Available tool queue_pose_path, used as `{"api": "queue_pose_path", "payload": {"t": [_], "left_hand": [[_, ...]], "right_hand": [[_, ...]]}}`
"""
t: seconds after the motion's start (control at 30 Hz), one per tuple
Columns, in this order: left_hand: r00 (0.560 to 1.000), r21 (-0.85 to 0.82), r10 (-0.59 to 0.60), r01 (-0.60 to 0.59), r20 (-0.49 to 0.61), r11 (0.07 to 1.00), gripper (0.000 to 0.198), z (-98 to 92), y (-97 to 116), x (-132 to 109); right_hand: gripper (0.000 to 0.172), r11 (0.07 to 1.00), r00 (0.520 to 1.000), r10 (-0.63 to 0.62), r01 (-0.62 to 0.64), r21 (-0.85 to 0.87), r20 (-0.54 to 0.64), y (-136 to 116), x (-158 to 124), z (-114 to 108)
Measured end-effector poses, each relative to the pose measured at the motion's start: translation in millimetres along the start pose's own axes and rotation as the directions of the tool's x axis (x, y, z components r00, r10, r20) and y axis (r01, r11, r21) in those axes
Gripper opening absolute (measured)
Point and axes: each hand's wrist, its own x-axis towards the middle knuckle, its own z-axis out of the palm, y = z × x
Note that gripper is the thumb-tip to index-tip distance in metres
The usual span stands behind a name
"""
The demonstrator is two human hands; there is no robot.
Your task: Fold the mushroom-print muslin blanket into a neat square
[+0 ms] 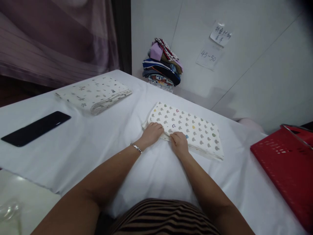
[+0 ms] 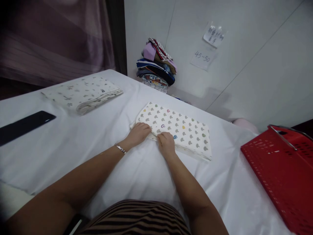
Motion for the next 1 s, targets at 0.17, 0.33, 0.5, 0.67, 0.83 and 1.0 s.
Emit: {"api": "queue_pose_path", "payload": {"t": [0.17, 0.33, 0.5, 0.67, 0.83, 1.0], "left_hand": [[0.999, 0.022, 0.025, -0.026, 0.036, 0.999, 0.024, 0.1, 0, -1], [0.999, -0.015, 0.034, -0.034, 0.024, 0.999, 0.028, 0.7, -1, -5], [0.999, -0.010, 0.032, -0.033, -0.023, 0.999, 0.027, -0.9, -1, -5], [0.998, 0.083, 0.063, -0.061, -0.019, 0.995, 0.022, -5.8, -1, 4], [0.991, 0.206, 0.135, -0.137, 0.020, 0.969, 0.021, -3.9, -6, 10], [0.979, 0.194, 0.195, -0.202, 0.054, 0.960, 0.022, 0.0, -9, -1]], "right_hand": [[0.024, 0.997, 0.997, -0.060, 0.061, -0.035, 0.037, 1, -1, 1], [0.024, 0.997, 0.995, -0.061, 0.064, -0.041, 0.080, 0, -1, -1], [0.024, 0.999, 0.998, -0.045, 0.045, -0.009, 0.041, 1, 2, -2], [0.024, 0.999, 0.999, -0.043, 0.043, -0.012, 0.029, 5, 13, -7], [0.023, 0.997, 0.998, -0.060, 0.062, -0.054, 0.022, 6, 14, -6], [0.023, 0.991, 0.991, -0.111, 0.116, -0.062, 0.079, 5, 5, -1]]}}
